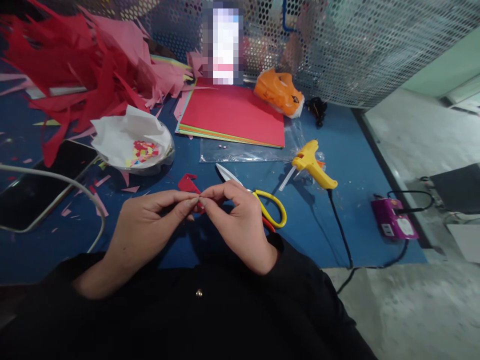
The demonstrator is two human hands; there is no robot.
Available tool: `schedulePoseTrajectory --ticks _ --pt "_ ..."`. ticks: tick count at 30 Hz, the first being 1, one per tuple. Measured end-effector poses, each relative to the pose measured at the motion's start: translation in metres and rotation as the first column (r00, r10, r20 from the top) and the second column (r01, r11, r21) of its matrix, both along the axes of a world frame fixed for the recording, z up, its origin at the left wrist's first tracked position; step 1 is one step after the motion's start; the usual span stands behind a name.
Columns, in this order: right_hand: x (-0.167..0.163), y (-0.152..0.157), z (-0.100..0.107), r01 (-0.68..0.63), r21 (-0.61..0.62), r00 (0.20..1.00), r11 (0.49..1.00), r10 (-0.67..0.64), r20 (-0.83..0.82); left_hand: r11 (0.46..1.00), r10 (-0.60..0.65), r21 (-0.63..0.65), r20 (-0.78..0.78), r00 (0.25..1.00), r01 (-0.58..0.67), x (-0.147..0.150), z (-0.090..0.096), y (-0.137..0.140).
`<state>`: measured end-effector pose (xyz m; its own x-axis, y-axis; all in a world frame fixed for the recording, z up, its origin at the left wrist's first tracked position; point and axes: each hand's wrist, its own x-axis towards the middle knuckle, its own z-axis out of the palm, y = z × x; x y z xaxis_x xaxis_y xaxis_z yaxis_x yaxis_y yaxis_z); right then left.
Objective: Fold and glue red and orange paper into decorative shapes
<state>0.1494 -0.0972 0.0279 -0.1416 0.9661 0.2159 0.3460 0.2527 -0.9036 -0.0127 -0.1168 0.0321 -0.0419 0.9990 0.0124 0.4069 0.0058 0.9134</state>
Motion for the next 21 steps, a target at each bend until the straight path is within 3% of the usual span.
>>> schedulePoseTrajectory --ticks 21 --pt "0.0034 0.001 -0.0033 -0.067 0.041 0.994 0.997 0.063 0.091 0.99 -0.044 0.13 -0.085 0.995 0.054 -0.0016 -0.0072 0.0009"
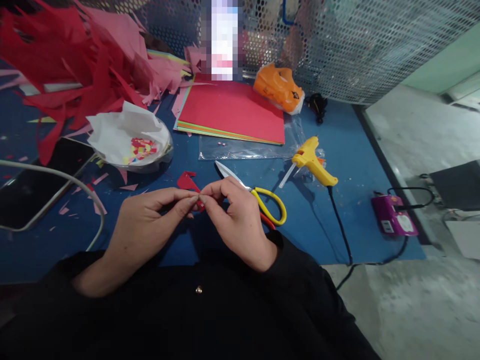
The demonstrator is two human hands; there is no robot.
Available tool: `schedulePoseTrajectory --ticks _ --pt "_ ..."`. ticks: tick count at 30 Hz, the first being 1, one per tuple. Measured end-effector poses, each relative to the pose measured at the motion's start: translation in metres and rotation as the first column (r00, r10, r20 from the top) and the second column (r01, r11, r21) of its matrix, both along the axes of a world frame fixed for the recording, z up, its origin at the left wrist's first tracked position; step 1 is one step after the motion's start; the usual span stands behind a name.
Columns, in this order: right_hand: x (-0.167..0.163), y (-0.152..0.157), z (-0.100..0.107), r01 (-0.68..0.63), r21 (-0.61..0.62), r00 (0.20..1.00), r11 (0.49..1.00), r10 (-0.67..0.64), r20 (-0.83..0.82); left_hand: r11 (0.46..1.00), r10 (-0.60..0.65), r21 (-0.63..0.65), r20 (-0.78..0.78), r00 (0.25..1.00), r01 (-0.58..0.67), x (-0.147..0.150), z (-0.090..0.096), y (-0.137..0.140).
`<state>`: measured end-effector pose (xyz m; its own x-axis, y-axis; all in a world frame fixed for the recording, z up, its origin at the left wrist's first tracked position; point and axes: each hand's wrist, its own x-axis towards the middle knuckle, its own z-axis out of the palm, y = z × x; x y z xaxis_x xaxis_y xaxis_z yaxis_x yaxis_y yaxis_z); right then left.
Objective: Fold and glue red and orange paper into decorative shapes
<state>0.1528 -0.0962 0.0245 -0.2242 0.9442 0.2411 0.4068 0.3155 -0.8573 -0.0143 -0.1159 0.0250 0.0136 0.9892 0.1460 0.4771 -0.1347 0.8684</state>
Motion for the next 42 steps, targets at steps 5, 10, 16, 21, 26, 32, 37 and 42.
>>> schedulePoseTrajectory --ticks 5,10,16,21,26,32,37,42 --pt "0.0 0.0 -0.001 -0.007 -0.004 1.0 1.0 0.007 0.007 1.0 0.013 -0.023 0.014 1.0 -0.013 0.001 0.002 0.001" --pt "-0.001 0.0 0.001 0.002 -0.08 0.998 0.997 -0.007 -0.064 0.995 0.019 -0.097 0.094 0.995 -0.01 0.003 0.004 0.001" --pt "-0.001 0.001 0.002 0.016 -0.248 0.974 0.969 -0.07 -0.213 0.989 0.078 -0.133 0.118 0.99 -0.062 0.0 0.007 0.0" --pt "-0.001 0.002 0.001 0.036 -0.279 0.961 0.96 -0.11 -0.254 0.973 0.223 -0.073 0.035 0.974 -0.22 -0.01 0.009 0.004" --pt "-0.002 0.002 0.001 0.066 -0.261 0.965 0.963 -0.128 -0.229 0.972 0.205 -0.05 -0.283 0.937 -0.228 -0.025 0.001 0.01" --pt "-0.004 0.003 0.0 0.078 -0.237 0.969 0.968 -0.13 -0.21 0.981 0.109 -0.089 -0.472 0.875 -0.171 -0.031 -0.01 0.022" --pt "-0.004 0.003 -0.002 0.082 -0.223 0.972 0.971 -0.127 -0.196 0.969 0.088 -0.169 -0.446 0.891 -0.18 -0.027 -0.015 0.031" --pt "-0.004 0.004 -0.002 0.046 -0.229 0.972 0.972 -0.096 -0.216 0.968 0.107 -0.165 -0.407 0.907 -0.189 -0.024 -0.018 0.034"
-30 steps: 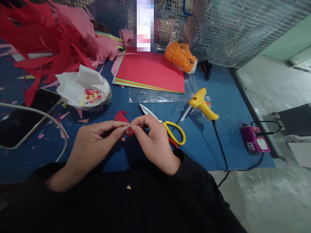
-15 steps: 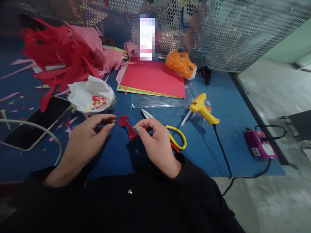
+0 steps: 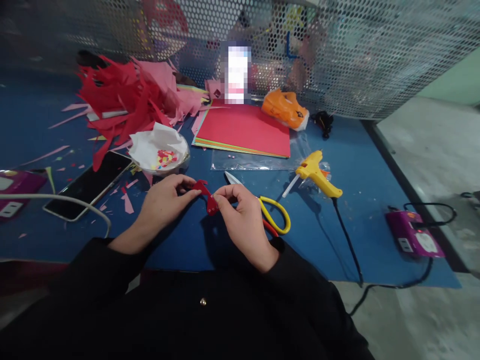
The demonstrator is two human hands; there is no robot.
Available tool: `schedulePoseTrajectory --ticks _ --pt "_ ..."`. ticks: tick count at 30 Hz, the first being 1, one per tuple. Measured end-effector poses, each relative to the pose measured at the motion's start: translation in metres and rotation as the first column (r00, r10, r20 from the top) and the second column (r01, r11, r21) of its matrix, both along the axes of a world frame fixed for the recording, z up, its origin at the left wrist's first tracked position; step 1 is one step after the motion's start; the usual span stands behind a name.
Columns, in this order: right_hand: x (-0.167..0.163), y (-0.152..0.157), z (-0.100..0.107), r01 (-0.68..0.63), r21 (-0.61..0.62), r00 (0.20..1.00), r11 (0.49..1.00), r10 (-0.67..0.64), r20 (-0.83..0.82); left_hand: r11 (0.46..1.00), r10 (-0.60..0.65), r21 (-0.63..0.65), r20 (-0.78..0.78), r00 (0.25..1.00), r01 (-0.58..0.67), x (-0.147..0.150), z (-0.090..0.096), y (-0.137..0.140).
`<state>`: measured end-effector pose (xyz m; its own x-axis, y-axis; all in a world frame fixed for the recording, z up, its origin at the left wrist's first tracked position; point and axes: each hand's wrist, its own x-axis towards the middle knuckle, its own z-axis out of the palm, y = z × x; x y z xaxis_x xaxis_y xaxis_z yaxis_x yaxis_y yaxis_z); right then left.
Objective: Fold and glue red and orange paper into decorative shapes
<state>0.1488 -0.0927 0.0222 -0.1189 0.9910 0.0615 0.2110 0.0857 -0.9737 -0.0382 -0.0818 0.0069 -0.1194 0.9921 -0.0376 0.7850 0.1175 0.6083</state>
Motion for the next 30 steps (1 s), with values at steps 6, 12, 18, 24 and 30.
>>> schedulePoseTrajectory --ticks 6,12,18,24,30 --pt "0.0 0.001 -0.004 0.012 -0.03 1.0 0.999 -0.012 -0.003 0.999 0.035 -0.001 0.189 0.981 -0.035 0.001 0.005 -0.004" --pt "0.002 0.003 -0.009 0.043 0.0 0.998 0.999 -0.043 0.043 0.999 0.028 -0.052 0.257 0.966 -0.016 -0.003 0.003 -0.006" --pt "0.002 0.004 -0.01 -0.043 0.095 0.982 0.995 0.025 0.188 0.988 -0.066 -0.111 0.325 0.944 0.108 -0.007 0.005 -0.009" --pt "-0.001 0.007 -0.015 -0.244 0.239 0.892 0.94 0.121 0.435 0.987 -0.093 -0.107 0.245 0.965 0.122 -0.003 0.004 -0.02" --pt "-0.005 0.009 -0.017 -0.303 0.177 0.852 0.936 0.183 0.491 0.993 -0.061 -0.09 0.159 0.985 0.076 0.005 0.004 -0.023"
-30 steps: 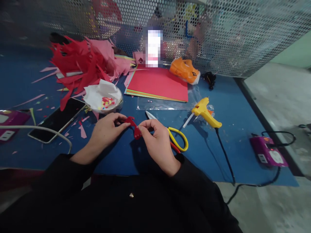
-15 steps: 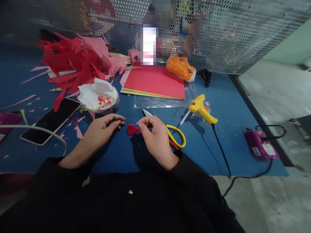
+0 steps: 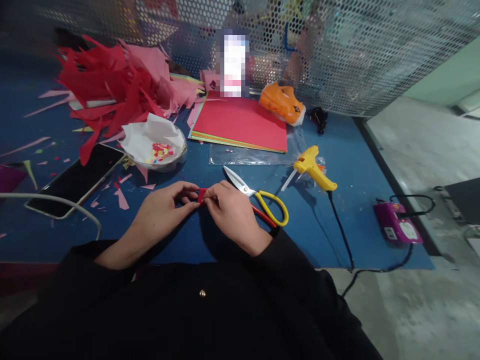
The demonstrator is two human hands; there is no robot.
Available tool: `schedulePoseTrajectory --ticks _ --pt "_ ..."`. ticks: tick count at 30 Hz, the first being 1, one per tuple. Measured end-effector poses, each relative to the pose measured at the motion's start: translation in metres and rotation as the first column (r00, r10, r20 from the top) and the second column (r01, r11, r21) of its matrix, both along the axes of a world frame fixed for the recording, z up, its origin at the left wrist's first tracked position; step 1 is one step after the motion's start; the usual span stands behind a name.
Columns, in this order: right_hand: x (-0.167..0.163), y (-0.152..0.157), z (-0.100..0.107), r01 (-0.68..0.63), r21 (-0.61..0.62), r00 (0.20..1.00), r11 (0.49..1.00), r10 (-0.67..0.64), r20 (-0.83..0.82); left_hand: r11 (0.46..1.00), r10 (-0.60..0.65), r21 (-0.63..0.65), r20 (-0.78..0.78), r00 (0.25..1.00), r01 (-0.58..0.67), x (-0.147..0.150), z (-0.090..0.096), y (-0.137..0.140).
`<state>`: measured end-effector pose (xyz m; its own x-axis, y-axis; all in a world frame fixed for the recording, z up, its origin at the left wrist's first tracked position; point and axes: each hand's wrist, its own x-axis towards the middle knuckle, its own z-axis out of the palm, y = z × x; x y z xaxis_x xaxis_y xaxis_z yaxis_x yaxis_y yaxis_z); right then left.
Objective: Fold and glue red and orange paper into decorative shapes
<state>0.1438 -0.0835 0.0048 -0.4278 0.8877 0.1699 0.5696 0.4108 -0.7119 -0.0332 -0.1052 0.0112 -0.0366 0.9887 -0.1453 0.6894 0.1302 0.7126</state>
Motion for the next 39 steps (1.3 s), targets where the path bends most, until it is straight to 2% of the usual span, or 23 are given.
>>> schedulePoseTrajectory --ticks 4,10,16,18,23,26,29,33,36,39 --pt "0.0 -0.001 0.001 0.007 -0.032 0.998 0.999 -0.009 -0.066 1.0 0.023 0.008 0.06 0.998 -0.024 0.0 -0.002 -0.002" --pt "0.001 -0.001 0.003 0.023 -0.156 0.978 0.988 -0.055 -0.203 0.994 0.101 0.017 0.204 0.974 -0.107 -0.001 -0.002 -0.006" --pt "0.002 -0.001 0.003 0.044 -0.233 0.961 0.971 -0.105 -0.255 0.992 0.121 -0.015 0.248 0.961 -0.122 0.0 -0.002 -0.007" --pt "0.002 -0.001 0.002 0.05 -0.244 0.96 0.969 -0.114 -0.256 0.992 0.124 -0.038 0.239 0.963 -0.118 0.001 -0.003 -0.008" --pt "0.002 -0.001 0.001 0.063 -0.264 0.953 0.962 -0.136 -0.269 0.994 0.089 -0.071 0.103 0.991 -0.081 0.004 -0.001 -0.011" --pt "0.002 -0.002 0.002 0.069 -0.262 0.952 0.963 -0.142 -0.27 0.993 0.11 -0.069 0.144 0.983 -0.101 0.005 0.0 -0.011" --pt "0.002 -0.003 0.003 0.075 -0.26 0.951 0.963 -0.148 -0.272 0.987 0.158 -0.062 0.293 0.943 -0.146 0.005 -0.001 -0.012" --pt "0.002 -0.005 0.005 0.086 -0.235 0.951 0.968 -0.15 -0.27 0.976 0.21 -0.169 0.542 0.814 -0.14 0.005 0.0 -0.013" --pt "0.001 -0.007 0.006 0.098 -0.139 0.964 0.986 -0.128 -0.234 0.961 0.252 -0.246 0.609 0.752 -0.124 0.006 0.003 -0.013" --pt "0.0 -0.008 0.006 0.094 -0.016 0.981 0.995 -0.096 -0.17 0.962 0.252 -0.243 0.633 0.732 -0.121 0.005 0.004 -0.012"
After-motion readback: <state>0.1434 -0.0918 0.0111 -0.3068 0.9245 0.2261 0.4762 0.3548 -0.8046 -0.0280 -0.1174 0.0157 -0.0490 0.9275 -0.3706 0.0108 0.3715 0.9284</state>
